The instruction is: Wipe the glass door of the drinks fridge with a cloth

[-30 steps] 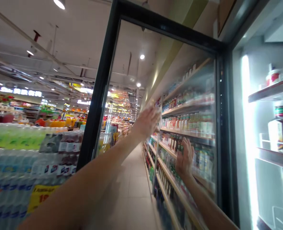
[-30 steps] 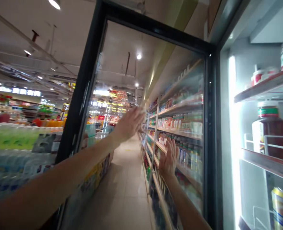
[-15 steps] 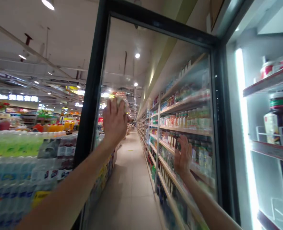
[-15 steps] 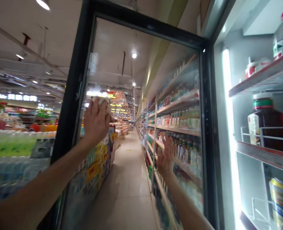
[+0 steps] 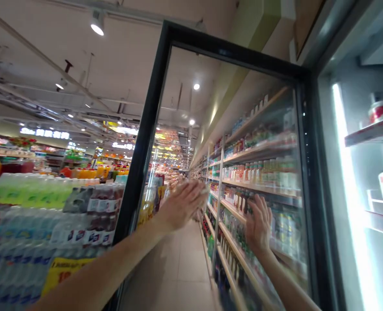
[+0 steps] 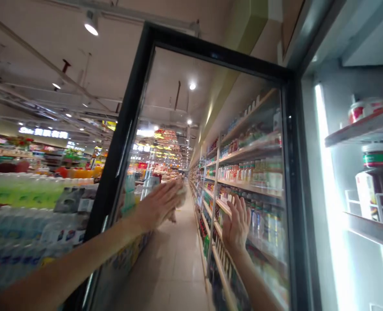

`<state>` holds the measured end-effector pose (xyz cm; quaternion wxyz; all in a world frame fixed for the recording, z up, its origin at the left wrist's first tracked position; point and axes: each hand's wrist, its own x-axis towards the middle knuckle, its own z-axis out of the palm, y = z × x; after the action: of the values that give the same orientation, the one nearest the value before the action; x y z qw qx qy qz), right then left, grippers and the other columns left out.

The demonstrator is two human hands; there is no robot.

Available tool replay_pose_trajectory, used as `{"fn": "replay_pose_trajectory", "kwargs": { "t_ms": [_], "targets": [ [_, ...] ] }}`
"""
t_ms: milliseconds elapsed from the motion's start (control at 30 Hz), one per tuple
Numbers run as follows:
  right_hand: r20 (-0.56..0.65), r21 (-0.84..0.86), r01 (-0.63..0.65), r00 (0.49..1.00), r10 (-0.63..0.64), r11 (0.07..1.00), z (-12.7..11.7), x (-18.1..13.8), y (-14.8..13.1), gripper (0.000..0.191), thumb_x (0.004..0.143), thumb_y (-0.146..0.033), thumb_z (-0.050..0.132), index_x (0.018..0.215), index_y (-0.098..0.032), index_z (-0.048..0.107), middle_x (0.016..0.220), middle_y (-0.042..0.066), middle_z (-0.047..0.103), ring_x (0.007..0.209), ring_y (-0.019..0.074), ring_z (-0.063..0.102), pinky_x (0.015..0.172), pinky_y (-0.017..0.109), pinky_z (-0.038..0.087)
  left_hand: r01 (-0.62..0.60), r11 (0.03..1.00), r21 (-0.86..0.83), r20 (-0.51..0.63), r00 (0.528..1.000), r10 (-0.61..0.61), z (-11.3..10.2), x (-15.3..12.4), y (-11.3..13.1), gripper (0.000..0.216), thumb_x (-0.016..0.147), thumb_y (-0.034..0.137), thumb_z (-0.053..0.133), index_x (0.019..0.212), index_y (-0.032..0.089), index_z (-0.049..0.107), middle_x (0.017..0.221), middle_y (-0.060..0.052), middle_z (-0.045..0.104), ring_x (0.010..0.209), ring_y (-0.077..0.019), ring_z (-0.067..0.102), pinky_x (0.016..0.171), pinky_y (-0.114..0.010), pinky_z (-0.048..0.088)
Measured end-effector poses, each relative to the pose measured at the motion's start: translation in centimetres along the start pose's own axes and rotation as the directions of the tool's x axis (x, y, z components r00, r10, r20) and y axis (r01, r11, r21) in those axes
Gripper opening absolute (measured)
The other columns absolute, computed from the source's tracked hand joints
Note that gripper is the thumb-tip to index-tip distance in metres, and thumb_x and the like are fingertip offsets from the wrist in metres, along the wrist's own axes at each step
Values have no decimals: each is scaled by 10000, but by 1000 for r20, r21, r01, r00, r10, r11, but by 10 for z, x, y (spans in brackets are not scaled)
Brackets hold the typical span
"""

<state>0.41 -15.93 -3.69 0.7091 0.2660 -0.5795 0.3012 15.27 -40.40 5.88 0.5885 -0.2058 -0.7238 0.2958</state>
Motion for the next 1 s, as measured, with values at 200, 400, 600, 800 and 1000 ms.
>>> {"fn": "replay_pose_trajectory", "kwargs": {
  "t_ms": [200, 400, 600, 800, 1000],
  "targets": [
    [-21, -3, 7, 1000, -7, 1000, 1, -1, 3, 338, 902, -298, 336, 1163, -181, 517, 1331, 147, 488, 1318, 283, 353, 1022, 561, 292, 466, 884, 51, -158, 877, -453, -6, 43, -34, 481, 875, 241, 402, 1330, 89, 366, 1435, -186, 321, 1362, -282, 230, 1085, -462, 261],
    [-16, 1, 13, 1000, -13, 1000, 2, -1, 4, 337, 899, -281, 341, 1175, -190, 510, 1338, 137, 482, 1325, 280, 343, 1027, 564, 289, 387, 922, 26, -134, 915, -380, -5, 54, -42, 441, 876, 242, 403, 1308, 152, 393, 1426, -117, 362, 1352, -258, 260, 1080, -438, 281],
    [-13, -11, 31, 999, -31, 999, 1, 0, 2, 334, 896, -267, 343, 1177, -178, 499, 1343, 148, 473, 1327, 279, 338, 1019, 554, 299, 266, 964, 2, -91, 960, -264, -4, 70, -48, 459, 861, 278, 435, 1304, 160, 397, 1413, -114, 388, 1337, -222, 299, 1083, -389, 284],
    [-17, -7, 11, 1000, -11, 1000, 2, -1, 3, 344, 892, -264, 351, 1203, -194, 481, 1345, 138, 473, 1327, 277, 337, 1025, 556, 289, 427, 904, 10, -181, 890, -418, 0, 87, -37, 479, 880, 216, 349, 1325, 39, 336, 1429, -233, 303, 1370, -314, 189, 1067, -536, 234],
    [-26, -8, 33, 999, -34, 999, 2, -1, 4, 358, 885, -245, 372, 1227, -201, 468, 1350, 131, 471, 1327, 275, 339, 1025, 557, 292, -61, 998, -27, 4, 998, 61, 16, 93, 18, 513, 851, 409, 490, 1319, 217, 403, 1430, -34, 382, 1331, -187, 314, 1097, -330, 266]
  ]
}}
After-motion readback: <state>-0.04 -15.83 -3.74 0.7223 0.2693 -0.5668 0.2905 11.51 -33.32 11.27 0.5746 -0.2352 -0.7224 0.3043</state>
